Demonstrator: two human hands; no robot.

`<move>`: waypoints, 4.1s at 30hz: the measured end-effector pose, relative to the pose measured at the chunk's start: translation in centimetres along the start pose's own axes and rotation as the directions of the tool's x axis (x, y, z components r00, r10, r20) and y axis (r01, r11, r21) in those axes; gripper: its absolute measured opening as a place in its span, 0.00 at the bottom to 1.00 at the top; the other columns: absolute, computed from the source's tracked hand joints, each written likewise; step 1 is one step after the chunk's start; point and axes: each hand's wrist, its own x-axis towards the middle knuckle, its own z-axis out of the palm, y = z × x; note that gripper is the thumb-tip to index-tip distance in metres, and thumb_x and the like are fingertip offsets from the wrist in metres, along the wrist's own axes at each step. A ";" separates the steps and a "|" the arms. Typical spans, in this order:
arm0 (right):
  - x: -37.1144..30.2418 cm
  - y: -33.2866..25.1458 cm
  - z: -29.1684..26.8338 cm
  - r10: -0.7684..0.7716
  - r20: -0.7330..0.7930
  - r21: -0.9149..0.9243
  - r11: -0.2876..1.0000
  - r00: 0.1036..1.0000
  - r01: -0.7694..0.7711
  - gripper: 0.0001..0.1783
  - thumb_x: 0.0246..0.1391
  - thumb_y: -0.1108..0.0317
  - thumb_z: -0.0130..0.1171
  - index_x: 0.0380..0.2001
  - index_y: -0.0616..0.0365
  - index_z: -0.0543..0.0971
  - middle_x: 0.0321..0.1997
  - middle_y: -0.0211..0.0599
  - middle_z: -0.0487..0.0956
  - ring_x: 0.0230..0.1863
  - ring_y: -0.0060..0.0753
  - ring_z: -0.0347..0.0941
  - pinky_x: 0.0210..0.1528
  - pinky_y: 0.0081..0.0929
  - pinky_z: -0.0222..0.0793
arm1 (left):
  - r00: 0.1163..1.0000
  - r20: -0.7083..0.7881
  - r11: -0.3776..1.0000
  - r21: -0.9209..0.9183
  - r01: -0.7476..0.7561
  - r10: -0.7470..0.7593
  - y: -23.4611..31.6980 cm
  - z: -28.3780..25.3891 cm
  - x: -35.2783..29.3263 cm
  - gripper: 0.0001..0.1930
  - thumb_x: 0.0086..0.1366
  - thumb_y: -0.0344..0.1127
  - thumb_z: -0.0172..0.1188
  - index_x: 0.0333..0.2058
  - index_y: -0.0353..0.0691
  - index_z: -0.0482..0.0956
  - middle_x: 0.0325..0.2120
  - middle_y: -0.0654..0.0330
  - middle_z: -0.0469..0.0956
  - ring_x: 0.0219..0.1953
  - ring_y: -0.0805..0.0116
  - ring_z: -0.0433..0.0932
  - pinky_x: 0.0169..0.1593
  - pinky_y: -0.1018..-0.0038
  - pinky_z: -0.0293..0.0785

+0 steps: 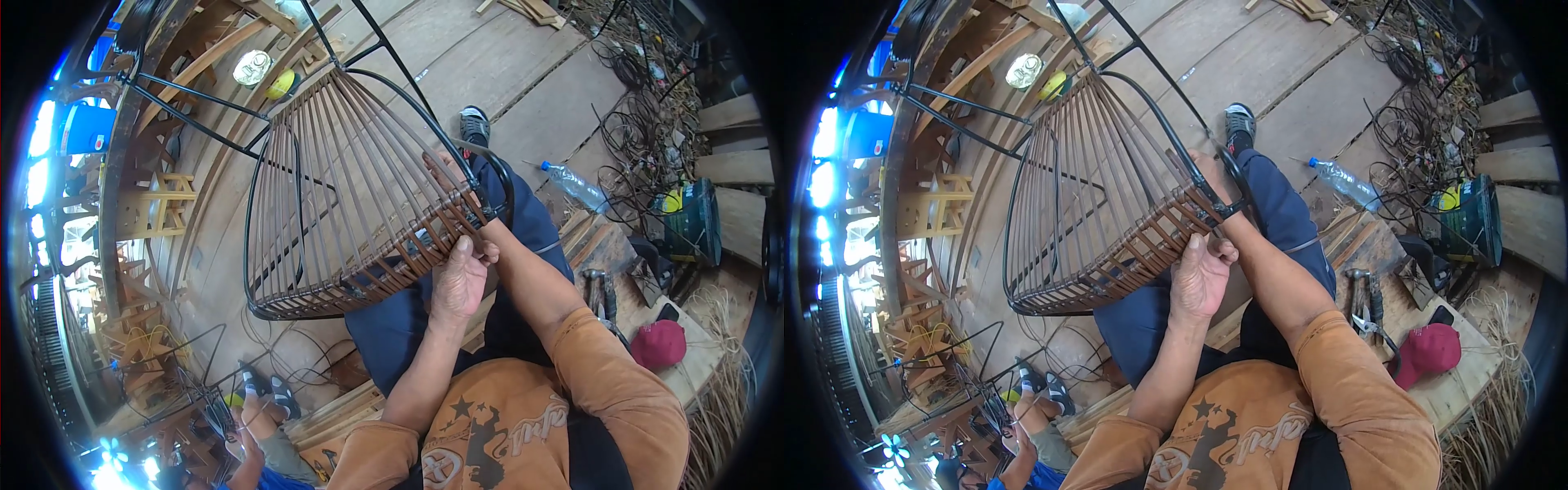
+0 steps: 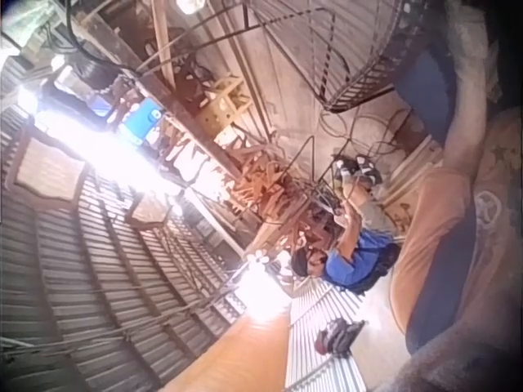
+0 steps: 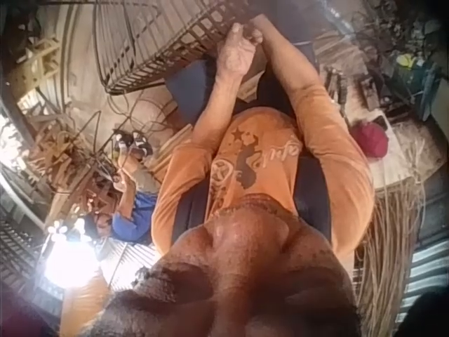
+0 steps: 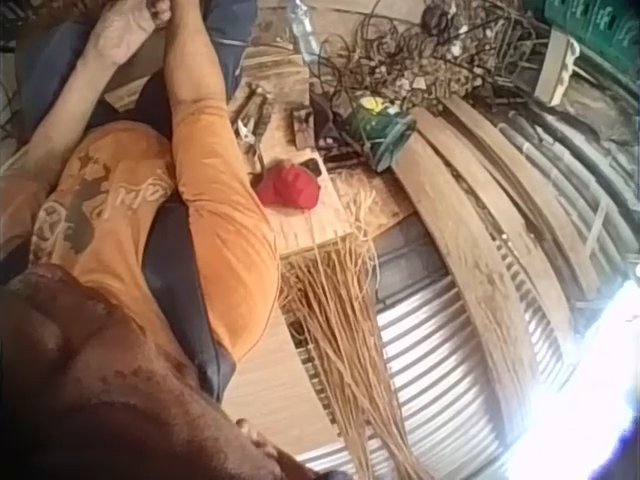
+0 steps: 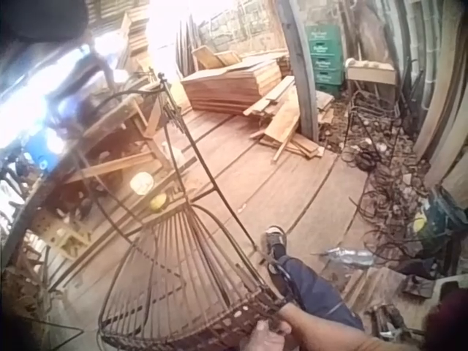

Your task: Weaving the seat of a metal chair frame using thin flexible strips.

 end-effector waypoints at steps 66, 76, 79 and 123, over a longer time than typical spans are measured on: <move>-13.4 -20.2 -2.7 -0.124 0.308 -0.575 0.765 0.943 0.288 0.31 0.44 0.78 0.53 0.56 0.60 0.62 0.41 0.49 0.74 0.44 0.46 0.73 0.47 0.34 0.68 | 0.999 0.035 0.994 -0.112 -0.006 0.010 -0.2 -0.1 1.2 0.09 0.61 0.33 0.53 0.40 0.40 0.74 0.16 0.70 0.64 0.18 0.78 0.61 0.36 0.71 0.66; -13.7 -19.1 -2.1 -0.234 0.331 -0.683 0.610 0.914 0.403 0.33 0.43 0.79 0.53 0.56 0.57 0.61 0.51 0.43 0.71 0.49 0.41 0.70 0.54 0.33 0.65 | 0.999 0.042 0.991 -0.135 0.024 -0.018 -0.2 -0.9 1.2 0.10 0.58 0.32 0.56 0.40 0.41 0.75 0.18 0.69 0.67 0.18 0.78 0.61 0.36 0.70 0.69; -14.3 -19.8 -1.0 -0.255 0.311 -0.783 0.477 0.916 0.399 0.32 0.43 0.77 0.50 0.56 0.58 0.59 0.40 0.62 0.75 0.45 0.61 0.72 0.46 0.44 0.67 | 0.997 0.075 0.994 -0.107 0.023 -0.015 -0.2 -1.2 1.4 0.11 0.59 0.33 0.54 0.41 0.38 0.74 0.20 0.68 0.68 0.18 0.78 0.62 0.37 0.70 0.69; -12.8 -22.8 -1.2 0.124 0.552 -0.592 0.755 0.825 0.282 0.21 0.47 0.64 0.61 0.43 0.60 0.69 0.26 0.23 0.69 0.22 0.13 0.61 0.20 0.13 0.56 | 0.973 0.213 0.994 -0.077 -0.076 0.091 -1.0 -1.9 2.8 0.05 0.60 0.32 0.57 0.32 0.38 0.78 0.20 0.65 0.71 0.25 0.73 0.70 0.39 0.66 0.74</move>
